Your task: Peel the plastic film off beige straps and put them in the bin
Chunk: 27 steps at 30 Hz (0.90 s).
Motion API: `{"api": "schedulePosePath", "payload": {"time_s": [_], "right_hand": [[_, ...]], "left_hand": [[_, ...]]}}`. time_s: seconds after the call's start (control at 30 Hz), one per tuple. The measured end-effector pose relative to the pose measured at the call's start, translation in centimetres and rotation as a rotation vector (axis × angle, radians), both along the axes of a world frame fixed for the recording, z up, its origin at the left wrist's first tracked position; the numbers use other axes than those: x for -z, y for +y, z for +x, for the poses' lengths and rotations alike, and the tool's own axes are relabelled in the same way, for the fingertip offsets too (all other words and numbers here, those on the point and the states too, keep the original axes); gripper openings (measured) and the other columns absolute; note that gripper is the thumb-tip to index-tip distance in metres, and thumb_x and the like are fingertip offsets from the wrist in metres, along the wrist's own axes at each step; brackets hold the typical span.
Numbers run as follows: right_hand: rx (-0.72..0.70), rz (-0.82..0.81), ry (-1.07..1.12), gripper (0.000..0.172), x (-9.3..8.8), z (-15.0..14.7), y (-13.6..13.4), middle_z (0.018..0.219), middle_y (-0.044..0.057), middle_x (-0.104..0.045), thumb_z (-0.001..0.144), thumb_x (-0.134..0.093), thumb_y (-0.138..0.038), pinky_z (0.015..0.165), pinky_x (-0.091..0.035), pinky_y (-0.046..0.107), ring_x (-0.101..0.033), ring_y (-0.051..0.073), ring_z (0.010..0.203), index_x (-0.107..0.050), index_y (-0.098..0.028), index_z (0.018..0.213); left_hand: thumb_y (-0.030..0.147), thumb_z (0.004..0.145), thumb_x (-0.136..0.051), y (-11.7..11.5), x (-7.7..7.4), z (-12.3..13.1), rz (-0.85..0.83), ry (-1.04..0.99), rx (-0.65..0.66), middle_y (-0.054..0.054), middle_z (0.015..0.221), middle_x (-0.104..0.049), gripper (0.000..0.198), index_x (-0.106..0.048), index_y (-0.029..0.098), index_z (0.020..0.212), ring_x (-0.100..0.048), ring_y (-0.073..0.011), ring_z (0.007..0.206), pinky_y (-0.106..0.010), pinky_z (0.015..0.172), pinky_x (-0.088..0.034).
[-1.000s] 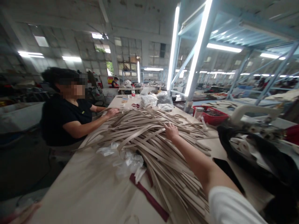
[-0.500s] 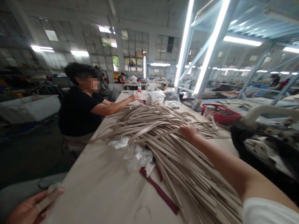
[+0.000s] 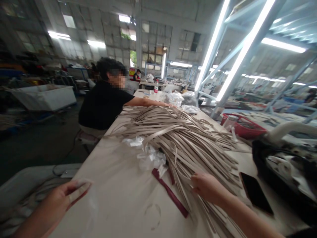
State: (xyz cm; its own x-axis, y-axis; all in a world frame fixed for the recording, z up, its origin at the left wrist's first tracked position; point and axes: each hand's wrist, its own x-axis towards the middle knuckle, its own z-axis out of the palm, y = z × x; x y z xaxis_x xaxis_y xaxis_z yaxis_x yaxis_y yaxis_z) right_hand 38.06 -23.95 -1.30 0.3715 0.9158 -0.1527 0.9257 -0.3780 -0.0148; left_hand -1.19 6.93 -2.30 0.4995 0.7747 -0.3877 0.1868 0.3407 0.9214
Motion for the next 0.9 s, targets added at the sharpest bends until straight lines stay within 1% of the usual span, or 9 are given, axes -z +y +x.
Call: {"api": "schedulePosePath", "payload": {"time_s": [0.07,0.13,0.27,0.4,0.53,0.7,0.77,0.83,0.9], "right_hand": [[0.033,-0.048,0.008,0.005,2.1,-0.6,-0.2,0.092,0.011,-0.071,0.076,-0.061,-0.017,0.070,-0.043,0.032,-0.068,0.027,0.083,-0.065,-0.018,0.079],[0.071,0.029,-0.007,0.014,2.9,-0.8,-0.4,0.086,0.012,-0.071,0.083,-0.054,-0.020,0.066,-0.042,0.032,-0.068,0.026,0.077,-0.065,-0.016,0.077],[0.275,0.551,0.142,0.039,0.5,-1.1,0.1,0.054,0.004,-0.059,0.090,-0.050,-0.048,0.052,-0.037,0.028,-0.053,0.017,0.049,-0.055,-0.019,0.064],[0.514,1.173,0.756,0.050,-3.7,-2.5,3.6,0.050,-0.001,-0.054,0.077,-0.068,-0.065,0.039,-0.029,0.021,-0.041,0.009,0.041,-0.056,-0.019,0.064],[0.532,1.563,1.303,0.050,-3.9,-5.8,9.2,0.056,-0.006,-0.054,0.058,-0.090,-0.052,0.040,-0.038,0.015,-0.045,0.006,0.045,-0.056,-0.018,0.073],[0.460,1.544,1.637,0.046,-2.2,-11.0,16.1,0.056,-0.009,-0.053,0.067,-0.086,-0.050,0.037,-0.034,0.013,-0.036,0.002,0.039,-0.055,-0.018,0.078],[0.379,1.474,1.714,0.048,-2.7,-12.7,18.6,0.057,-0.009,-0.053,0.068,-0.084,-0.054,0.033,-0.029,0.012,-0.034,0.001,0.037,-0.055,-0.018,0.078],[0.280,1.423,1.762,0.049,-3.7,-13.8,20.5,0.057,-0.008,-0.054,0.069,-0.082,-0.057,0.032,-0.025,0.012,-0.033,0.001,0.037,-0.056,-0.018,0.079],[0.206,1.405,1.786,0.048,-4.5,-14.1,21.7,0.059,-0.007,-0.055,0.071,-0.081,-0.058,0.032,-0.024,0.012,-0.034,0.001,0.037,-0.056,-0.018,0.078]], "left_hand": [[0.051,0.051,-0.092,0.2,0.3,-0.4,-0.006,0.010,-0.009,-0.003,0.085,-0.075,0.051,-0.072,0.020,0.086,-0.068,-0.0207,0.066,-0.026,0.057,-0.056],[0.052,0.050,-0.092,0.4,0.5,-0.6,0.015,0.010,-0.012,-0.003,0.081,-0.074,0.051,-0.072,0.020,0.085,-0.068,-0.0222,0.068,-0.027,0.060,-0.056],[0.053,0.053,-0.089,0.3,-0.4,-0.1,0.163,0.053,0.091,-0.003,0.077,-0.071,0.044,-0.072,0.018,0.075,-0.067,-0.0243,0.082,-0.026,0.072,-0.053],[0.055,0.064,-0.081,-1.0,-1.2,1.3,0.385,0.077,0.234,-0.001,0.073,-0.065,0.040,-0.070,0.017,0.070,-0.061,-0.0207,0.078,-0.025,0.073,-0.047],[0.054,0.064,-0.078,-1.5,-0.6,2.1,0.418,0.076,0.231,-0.001,0.068,-0.063,0.040,-0.067,0.016,0.068,-0.058,-0.0196,0.071,-0.026,0.069,-0.044],[0.051,0.068,-0.077,-1.3,-0.6,1.4,0.383,0.033,0.205,-0.006,0.083,-0.069,0.037,-0.068,0.015,0.073,-0.062,-0.0231,0.083,-0.032,0.080,-0.047],[0.047,0.072,-0.077,-1.6,-1.1,1.3,0.361,-0.059,0.322,-0.010,0.110,-0.069,0.032,-0.068,0.016,0.072,-0.061,-0.0258,0.106,-0.034,0.095,-0.045],[0.043,0.072,-0.080,-2.1,-1.6,1.7,0.335,-0.157,0.466,-0.010,0.137,-0.057,0.028,-0.070,0.017,0.073,-0.052,-0.0273,0.125,-0.035,0.107,-0.037],[0.041,0.068,-0.084,-2.7,-1.6,2.2,0.326,-0.213,0.591,-0.009,0.141,-0.053,0.027,-0.073,0.017,0.074,-0.050,-0.0277,0.128,-0.035,0.110,-0.034]]}}
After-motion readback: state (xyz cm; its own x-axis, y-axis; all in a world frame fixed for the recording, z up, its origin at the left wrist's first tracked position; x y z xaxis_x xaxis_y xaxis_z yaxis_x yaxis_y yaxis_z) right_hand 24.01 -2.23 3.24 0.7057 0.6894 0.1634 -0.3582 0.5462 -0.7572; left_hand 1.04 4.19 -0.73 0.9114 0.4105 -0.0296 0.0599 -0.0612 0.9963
